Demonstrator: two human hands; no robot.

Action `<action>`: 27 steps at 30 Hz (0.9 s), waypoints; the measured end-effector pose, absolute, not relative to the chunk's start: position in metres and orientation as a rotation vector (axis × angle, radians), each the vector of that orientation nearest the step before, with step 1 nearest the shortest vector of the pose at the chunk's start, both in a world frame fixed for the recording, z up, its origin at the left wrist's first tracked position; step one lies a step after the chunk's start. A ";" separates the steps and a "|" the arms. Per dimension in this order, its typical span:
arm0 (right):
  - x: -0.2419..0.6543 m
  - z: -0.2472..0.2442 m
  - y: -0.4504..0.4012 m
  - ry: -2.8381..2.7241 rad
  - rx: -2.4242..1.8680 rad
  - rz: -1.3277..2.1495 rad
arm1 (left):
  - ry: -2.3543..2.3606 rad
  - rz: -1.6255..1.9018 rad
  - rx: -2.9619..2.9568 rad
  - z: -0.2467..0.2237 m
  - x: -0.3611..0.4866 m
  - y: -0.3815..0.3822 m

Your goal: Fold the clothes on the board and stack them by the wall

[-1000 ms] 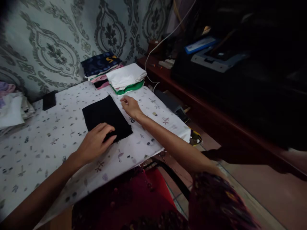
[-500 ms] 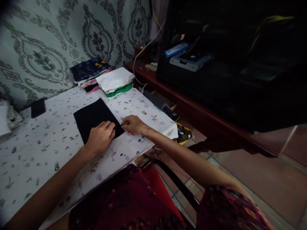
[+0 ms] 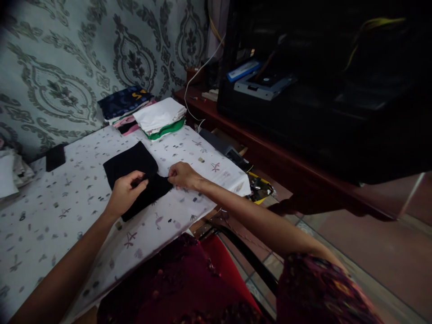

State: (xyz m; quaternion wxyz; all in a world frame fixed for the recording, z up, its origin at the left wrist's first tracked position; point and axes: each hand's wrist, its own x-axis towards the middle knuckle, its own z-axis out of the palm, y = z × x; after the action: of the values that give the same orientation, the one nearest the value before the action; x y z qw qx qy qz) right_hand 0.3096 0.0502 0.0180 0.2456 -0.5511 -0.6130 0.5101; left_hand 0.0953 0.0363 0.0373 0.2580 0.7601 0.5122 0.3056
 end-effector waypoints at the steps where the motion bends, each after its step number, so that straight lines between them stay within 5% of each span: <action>1: 0.310 0.017 0.050 -1.685 -1.506 1.367 | 1.389 0.830 2.052 0.037 0.095 0.036; 12: 0.304 0.017 0.039 -2.038 -1.455 0.992 | 1.356 0.824 2.065 0.036 0.094 0.036; 20: 0.302 0.014 0.042 -1.707 -1.364 1.352 | 1.343 0.887 1.990 0.038 0.089 0.037; 27: 0.300 0.009 0.039 -1.748 -1.332 1.161 | 1.338 0.932 1.880 0.039 0.079 0.043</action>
State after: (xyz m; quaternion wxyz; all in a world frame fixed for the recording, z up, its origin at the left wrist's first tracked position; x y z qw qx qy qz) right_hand 0.3000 0.0385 0.0086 0.3222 -0.5074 -0.6656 0.4423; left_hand 0.0792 0.0430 0.0395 0.3208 0.7156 0.5091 0.3546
